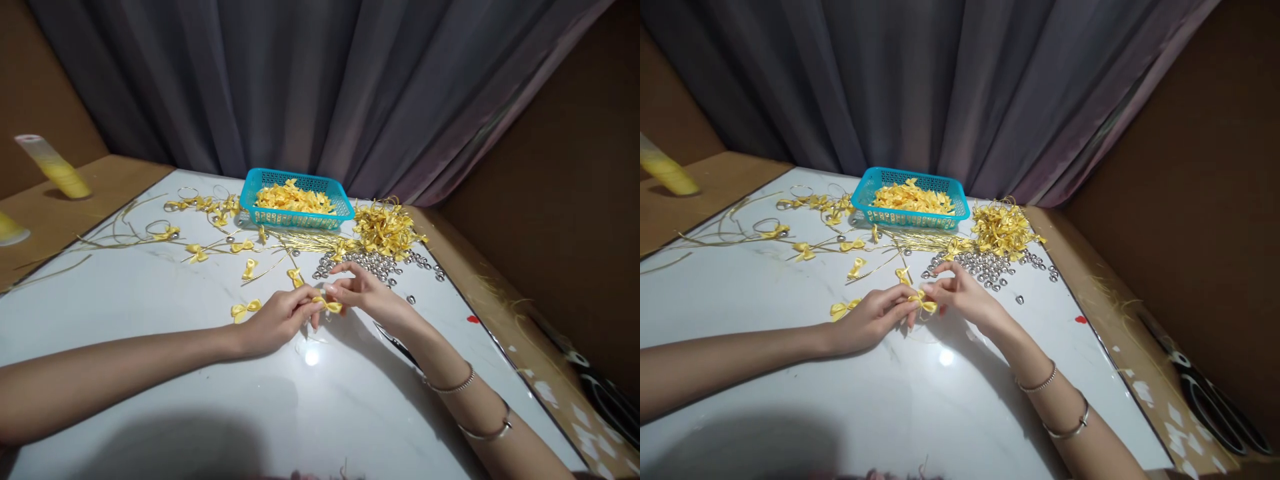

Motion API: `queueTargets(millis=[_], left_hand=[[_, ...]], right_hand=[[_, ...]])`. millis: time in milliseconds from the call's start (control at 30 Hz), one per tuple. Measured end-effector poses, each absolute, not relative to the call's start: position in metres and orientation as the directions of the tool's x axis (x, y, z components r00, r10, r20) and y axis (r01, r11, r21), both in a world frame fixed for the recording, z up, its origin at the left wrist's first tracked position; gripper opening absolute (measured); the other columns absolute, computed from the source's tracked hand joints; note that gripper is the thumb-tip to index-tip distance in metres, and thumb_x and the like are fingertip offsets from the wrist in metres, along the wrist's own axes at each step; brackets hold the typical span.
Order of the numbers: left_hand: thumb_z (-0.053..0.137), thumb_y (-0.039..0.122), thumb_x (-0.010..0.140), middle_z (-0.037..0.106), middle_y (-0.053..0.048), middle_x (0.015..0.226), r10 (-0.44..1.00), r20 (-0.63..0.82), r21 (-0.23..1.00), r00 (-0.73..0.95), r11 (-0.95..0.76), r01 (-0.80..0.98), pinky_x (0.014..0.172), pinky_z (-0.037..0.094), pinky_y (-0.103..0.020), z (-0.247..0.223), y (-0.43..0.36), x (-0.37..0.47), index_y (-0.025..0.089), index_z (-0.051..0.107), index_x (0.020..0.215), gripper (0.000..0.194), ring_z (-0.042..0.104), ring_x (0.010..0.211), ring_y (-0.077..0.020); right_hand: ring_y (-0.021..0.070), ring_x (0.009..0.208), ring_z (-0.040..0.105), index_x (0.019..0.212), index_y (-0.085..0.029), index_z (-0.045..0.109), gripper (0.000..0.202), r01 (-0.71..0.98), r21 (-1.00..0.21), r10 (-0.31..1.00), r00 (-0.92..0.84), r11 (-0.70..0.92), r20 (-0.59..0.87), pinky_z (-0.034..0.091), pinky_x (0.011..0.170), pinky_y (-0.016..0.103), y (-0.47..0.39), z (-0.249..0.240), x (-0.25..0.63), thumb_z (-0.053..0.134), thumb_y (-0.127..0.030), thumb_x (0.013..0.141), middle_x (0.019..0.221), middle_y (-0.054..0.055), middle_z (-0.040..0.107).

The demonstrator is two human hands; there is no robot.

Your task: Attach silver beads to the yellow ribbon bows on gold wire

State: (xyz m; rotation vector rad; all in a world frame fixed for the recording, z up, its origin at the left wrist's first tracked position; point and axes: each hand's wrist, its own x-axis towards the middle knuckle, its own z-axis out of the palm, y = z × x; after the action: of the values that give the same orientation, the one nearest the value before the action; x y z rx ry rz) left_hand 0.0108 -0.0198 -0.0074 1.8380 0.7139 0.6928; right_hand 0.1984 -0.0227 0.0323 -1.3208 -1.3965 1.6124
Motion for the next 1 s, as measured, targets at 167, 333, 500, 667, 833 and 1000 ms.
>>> queueTargets(millis=[167,333,500,667,833,1000], left_hand=[[0.039,0.033,0.093,0.063,-0.001,0.069,0.722,0.119,0.934,0.682,-0.314,0.169,0.059,0.04,-0.025,-0.009,-0.02,0.011,0.017,0.059,0.096,0.026,0.054,0.063,-0.0125],[0.039,0.034,0.092,0.064,-0.002,0.069,0.725,0.106,0.941,0.681,-0.294,0.166,0.06,0.042,-0.026,-0.008,-0.021,0.01,0.016,0.062,0.088,0.029,0.056,0.064,-0.0132],[0.04,0.031,0.092,0.065,-0.002,0.071,0.711,0.141,0.919,0.689,-0.352,0.176,0.059,0.041,-0.025,-0.008,-0.021,0.009,0.016,0.061,0.085,0.026,0.055,0.062,-0.0119],[0.04,0.03,0.092,0.063,0.0,0.071,0.736,0.151,0.924,0.659,-0.343,0.171,0.058,0.038,-0.024,-0.004,-0.022,0.008,0.017,0.058,0.08,0.026,0.051,0.059,-0.0108],[0.039,0.03,0.093,0.061,0.0,0.069,0.752,0.162,0.929,0.639,-0.335,0.159,0.06,0.038,-0.025,-0.002,-0.022,0.008,0.017,0.057,0.078,0.027,0.05,0.061,-0.011],[0.038,0.031,0.093,0.062,-0.001,0.071,0.721,0.144,0.937,0.677,-0.32,0.141,0.061,0.04,-0.025,-0.007,-0.021,0.009,0.016,0.058,0.079,0.028,0.053,0.064,-0.0116]], right_hand=[[0.0096,0.055,0.052,0.101,-0.018,0.04,0.055,0.018,-0.937,0.878,-0.345,-0.348,-0.332,0.036,0.051,0.021,-0.026,0.031,0.193,0.076,-0.036,0.063,0.062,-0.007,0.056],[0.0094,0.052,0.053,0.102,-0.017,0.041,0.062,-0.075,-0.946,0.918,-0.274,-0.317,-0.286,0.037,0.054,0.023,-0.024,0.021,0.192,0.081,-0.032,0.056,0.061,-0.007,0.059],[0.0082,0.048,0.048,0.1,-0.019,0.039,0.06,-0.073,-0.959,0.939,-0.235,-0.274,-0.25,0.036,0.05,0.021,-0.022,0.017,0.192,0.08,-0.035,0.059,0.056,-0.008,0.058],[0.0075,0.052,0.047,0.077,-0.017,0.049,0.037,-0.006,-0.954,0.881,-0.383,-0.301,-0.276,0.04,0.049,0.02,-0.021,0.021,0.198,0.062,-0.052,0.076,0.061,-0.004,0.051],[0.0061,0.045,0.039,0.069,-0.015,0.053,0.039,0.021,-0.922,0.769,-0.545,-0.386,-0.334,0.033,0.041,0.018,-0.023,0.018,0.199,0.054,-0.052,0.083,0.054,-0.005,0.044],[0.0054,0.044,0.031,0.068,-0.014,0.054,0.031,-0.071,-0.887,0.741,-0.582,-0.457,-0.335,0.025,0.039,0.017,-0.028,0.013,0.191,0.062,-0.041,0.081,0.051,-0.006,0.038]])
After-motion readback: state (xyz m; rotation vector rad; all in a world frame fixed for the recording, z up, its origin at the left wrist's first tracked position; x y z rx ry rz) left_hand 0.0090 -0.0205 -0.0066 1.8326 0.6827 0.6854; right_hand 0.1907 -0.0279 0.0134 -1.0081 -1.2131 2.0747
